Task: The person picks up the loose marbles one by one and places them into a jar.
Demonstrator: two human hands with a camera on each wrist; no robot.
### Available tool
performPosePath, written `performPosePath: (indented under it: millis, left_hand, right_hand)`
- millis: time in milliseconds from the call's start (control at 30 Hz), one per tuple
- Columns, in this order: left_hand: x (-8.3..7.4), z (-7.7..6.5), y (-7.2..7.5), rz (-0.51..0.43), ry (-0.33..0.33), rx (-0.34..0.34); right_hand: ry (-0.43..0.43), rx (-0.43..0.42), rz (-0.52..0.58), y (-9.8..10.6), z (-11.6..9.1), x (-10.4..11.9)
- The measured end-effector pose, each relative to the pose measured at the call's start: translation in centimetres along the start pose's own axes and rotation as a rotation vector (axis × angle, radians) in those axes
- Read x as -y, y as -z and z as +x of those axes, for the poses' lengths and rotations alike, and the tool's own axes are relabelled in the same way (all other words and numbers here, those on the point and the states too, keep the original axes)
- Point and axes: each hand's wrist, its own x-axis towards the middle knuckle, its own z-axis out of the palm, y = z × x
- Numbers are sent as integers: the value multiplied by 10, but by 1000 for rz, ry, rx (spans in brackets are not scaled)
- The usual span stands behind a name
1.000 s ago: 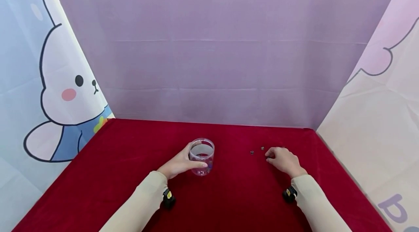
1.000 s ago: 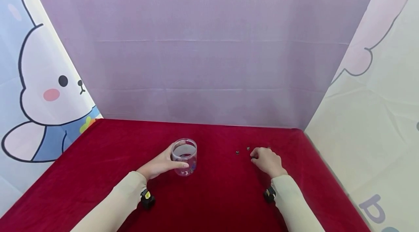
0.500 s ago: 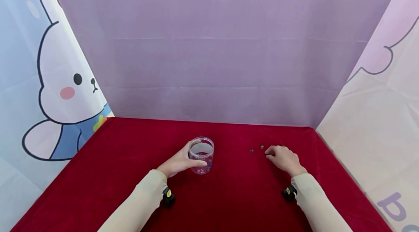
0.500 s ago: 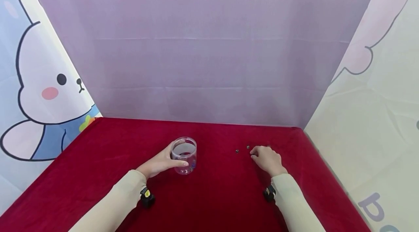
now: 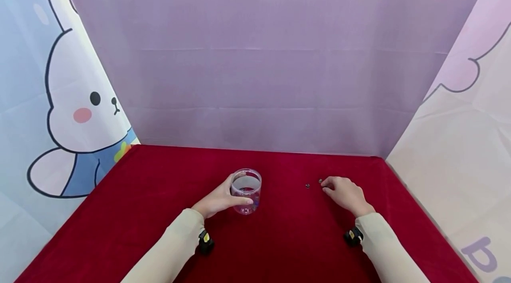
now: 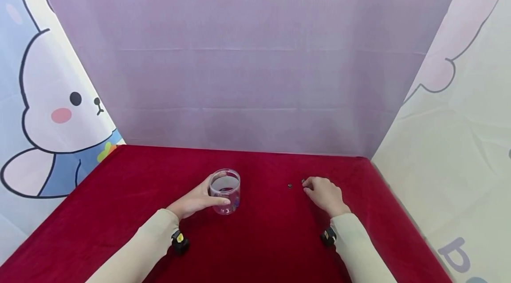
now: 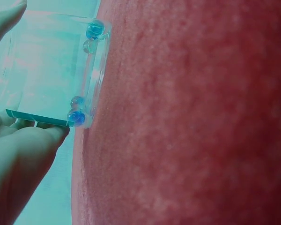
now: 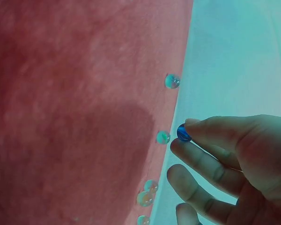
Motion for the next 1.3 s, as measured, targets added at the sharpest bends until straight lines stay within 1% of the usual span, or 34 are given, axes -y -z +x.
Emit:
performPosePath:
  millis: [167,467,667,900,1300]
  left_hand:
    - [-1,-1,0,-6,-11,4]
    - [-1,-3,-1,1,-3,3]
    - [-2,-4,-2,4,0,4]
    - [-1,-4,-2,-3,-8,7]
    - [0,-3,0,-8,-16,8]
  right_hand:
    - [30,-21,-2,3,0,5]
    - [55,-47,5,8,-1,18]
    - [92,-83,12,10,-1,31]
    - [114,-122,13,13,-1,50]
    - [188,-143,58,13,3,72]
